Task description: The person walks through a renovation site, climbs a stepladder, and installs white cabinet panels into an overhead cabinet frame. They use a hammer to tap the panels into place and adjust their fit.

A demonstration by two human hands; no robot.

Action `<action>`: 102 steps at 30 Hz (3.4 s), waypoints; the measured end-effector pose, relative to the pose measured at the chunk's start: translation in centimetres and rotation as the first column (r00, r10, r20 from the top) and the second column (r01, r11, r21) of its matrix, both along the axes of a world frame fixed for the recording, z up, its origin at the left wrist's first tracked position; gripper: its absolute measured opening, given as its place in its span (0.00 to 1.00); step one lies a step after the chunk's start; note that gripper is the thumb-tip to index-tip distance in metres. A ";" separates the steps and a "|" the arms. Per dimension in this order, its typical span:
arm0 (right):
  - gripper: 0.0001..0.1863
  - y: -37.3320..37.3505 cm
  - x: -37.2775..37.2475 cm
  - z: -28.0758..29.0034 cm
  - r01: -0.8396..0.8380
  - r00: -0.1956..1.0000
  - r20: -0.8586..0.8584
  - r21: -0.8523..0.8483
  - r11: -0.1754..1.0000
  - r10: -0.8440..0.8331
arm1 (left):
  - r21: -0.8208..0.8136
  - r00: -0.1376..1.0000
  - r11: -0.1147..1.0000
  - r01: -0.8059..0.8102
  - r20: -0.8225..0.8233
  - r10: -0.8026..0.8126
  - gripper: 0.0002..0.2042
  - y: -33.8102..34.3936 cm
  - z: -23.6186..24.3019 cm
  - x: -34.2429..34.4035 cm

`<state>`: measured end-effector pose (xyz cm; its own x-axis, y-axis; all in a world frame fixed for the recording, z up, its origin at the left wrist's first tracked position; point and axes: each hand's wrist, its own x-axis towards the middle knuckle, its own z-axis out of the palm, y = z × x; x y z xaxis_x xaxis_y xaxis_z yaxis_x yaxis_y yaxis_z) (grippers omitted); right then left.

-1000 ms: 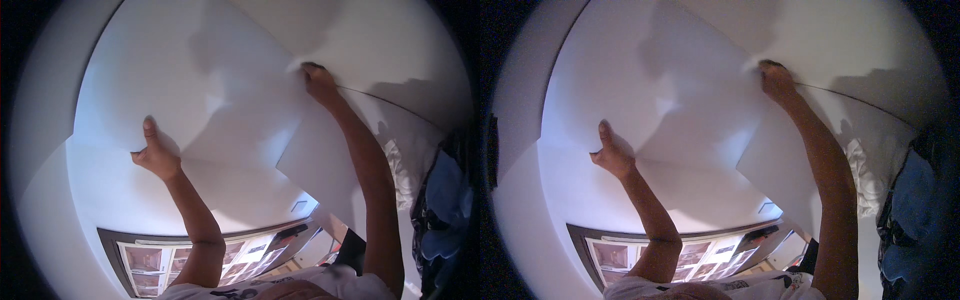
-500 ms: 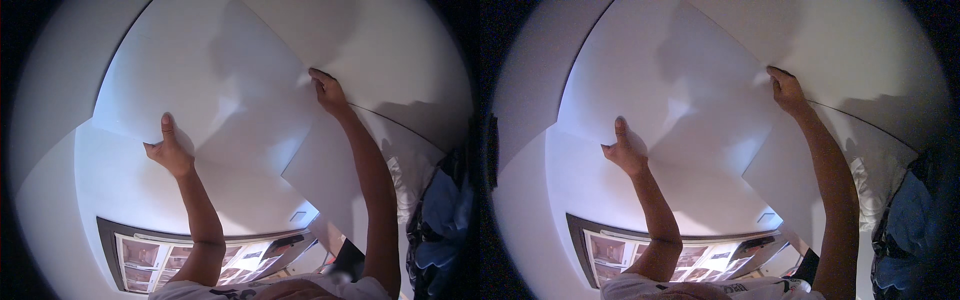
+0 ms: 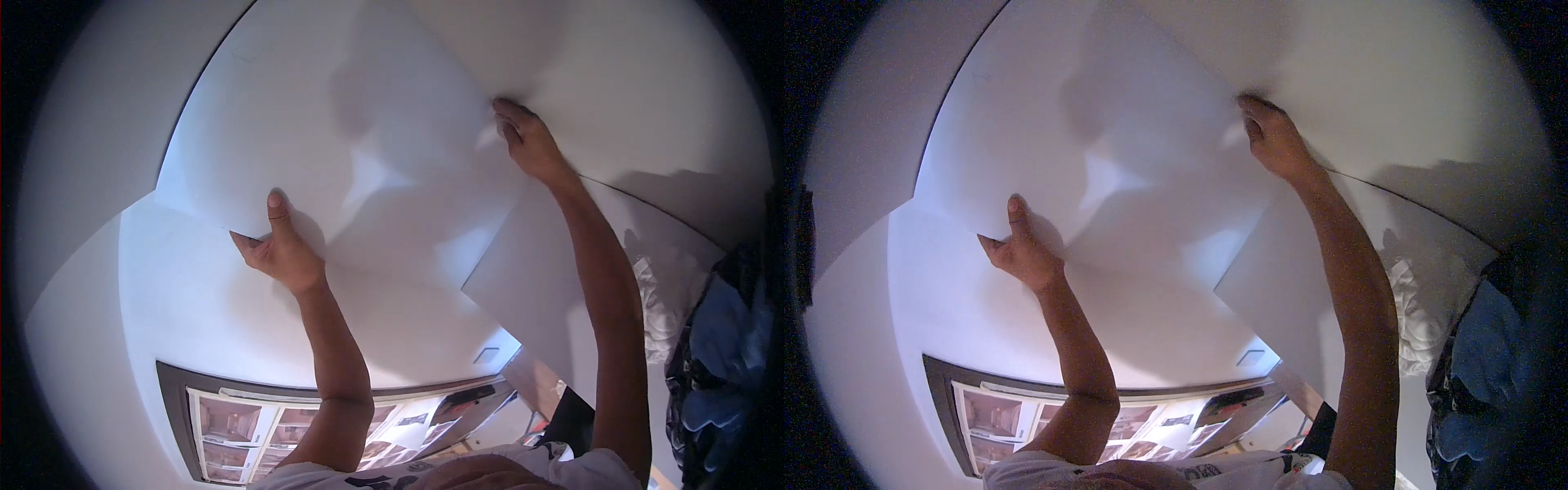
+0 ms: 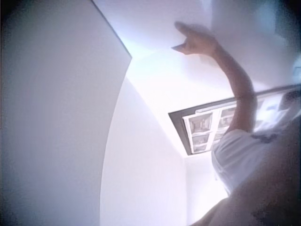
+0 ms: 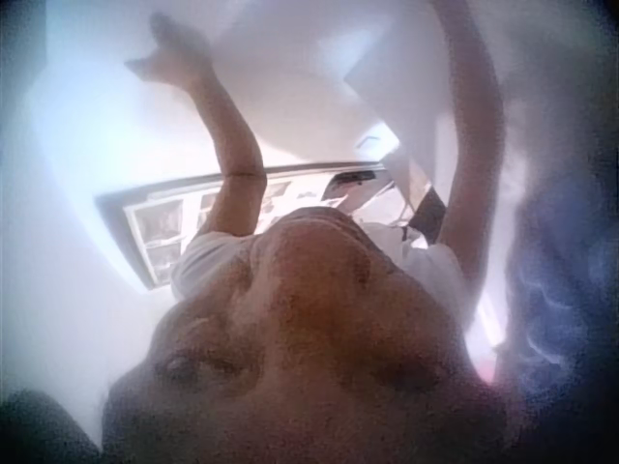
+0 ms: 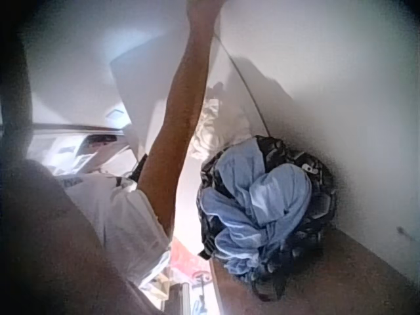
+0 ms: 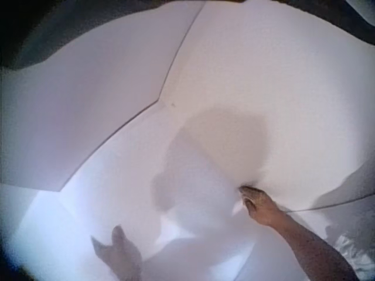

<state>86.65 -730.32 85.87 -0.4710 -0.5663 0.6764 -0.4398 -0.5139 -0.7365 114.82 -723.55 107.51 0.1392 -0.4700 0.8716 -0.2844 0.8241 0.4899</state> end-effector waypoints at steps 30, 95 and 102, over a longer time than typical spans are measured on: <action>0.17 -1.3 -1.8 19.4 -0.062 0.997 -0.063 -0.232 0.971 0.049 | -0.027 1.000 0.999 0.017 0.016 -0.017 0.24 -0.6 -0.1 0.6; 0.25 31.4 4.8 -8.1 0.875 0.471 -0.847 0.416 0.246 -0.246 | -0.278 0.925 0.945 -0.172 0.285 0.252 0.34 0.1 -0.3 2.1; 0.21 32.7 3.7 -7.9 0.785 0.557 -0.813 0.448 0.428 -0.172 | -0.207 0.954 0.967 -0.149 0.228 0.196 0.23 0.5 0.5 2.9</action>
<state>90.32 -697.67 77.98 -0.5239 -0.7614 0.3818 -0.8478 0.5093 -0.1477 117.67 -723.06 107.99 -0.0249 -0.2843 0.9584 -0.5218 0.8214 0.2301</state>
